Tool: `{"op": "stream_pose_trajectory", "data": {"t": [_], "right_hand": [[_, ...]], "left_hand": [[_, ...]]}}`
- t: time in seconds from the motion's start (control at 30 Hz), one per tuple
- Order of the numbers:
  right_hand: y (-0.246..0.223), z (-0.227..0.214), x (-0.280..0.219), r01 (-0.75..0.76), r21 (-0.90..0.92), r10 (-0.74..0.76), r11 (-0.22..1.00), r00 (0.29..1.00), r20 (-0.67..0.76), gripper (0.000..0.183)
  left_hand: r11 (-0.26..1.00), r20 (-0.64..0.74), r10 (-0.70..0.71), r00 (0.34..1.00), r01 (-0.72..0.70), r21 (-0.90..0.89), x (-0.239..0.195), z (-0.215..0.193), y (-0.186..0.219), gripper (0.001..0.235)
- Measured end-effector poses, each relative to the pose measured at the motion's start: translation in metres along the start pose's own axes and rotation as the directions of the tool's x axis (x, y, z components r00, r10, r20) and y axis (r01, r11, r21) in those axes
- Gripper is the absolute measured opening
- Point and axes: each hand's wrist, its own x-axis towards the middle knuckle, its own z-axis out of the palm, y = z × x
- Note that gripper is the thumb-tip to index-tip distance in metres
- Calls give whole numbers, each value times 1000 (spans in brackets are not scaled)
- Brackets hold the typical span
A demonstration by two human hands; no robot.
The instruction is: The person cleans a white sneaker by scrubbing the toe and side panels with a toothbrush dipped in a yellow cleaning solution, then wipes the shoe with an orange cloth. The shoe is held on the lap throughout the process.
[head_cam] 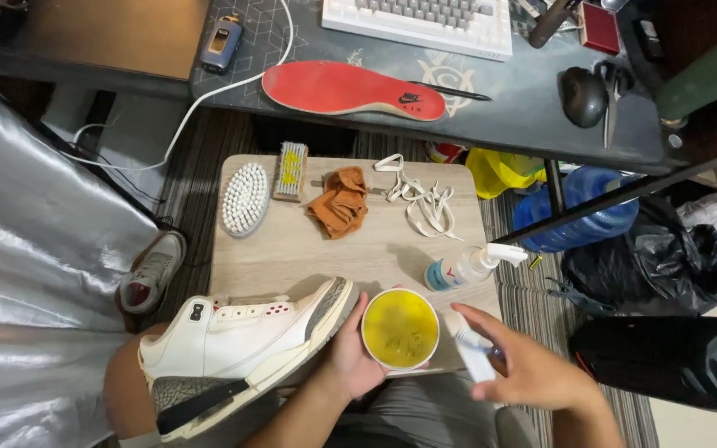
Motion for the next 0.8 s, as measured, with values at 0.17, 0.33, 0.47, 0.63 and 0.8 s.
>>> {"op": "stream_pose_trajectory", "data": {"t": [0.17, 0.33, 0.47, 0.63, 0.8], "right_hand": [[63, 7, 19, 50, 83, -42, 995, 995, -94, 120], [143, 19, 34, 141, 398, -84, 906, 984, -157, 106], [177, 37, 42, 178, 847, -136, 500, 983, -126, 64], [168, 47, 49, 192, 911, -6, 366, 979, -204, 27], [144, 49, 51, 139, 872, 348, 470, 878, -328, 19]], "left_hand": [[978, -138, 208, 968, -203, 52, 10, -10, -16, 58], [934, -105, 356, 929, -348, 86, 6, -15, -24, 61], [967, 13, 256, 966, -257, 7, 0, -19, -18, 65], [968, 105, 251, 962, -247, -53, 1, -19, -16, 60], [980, 62, 199, 978, -196, -41, 1, -11, -13, 53]]}}
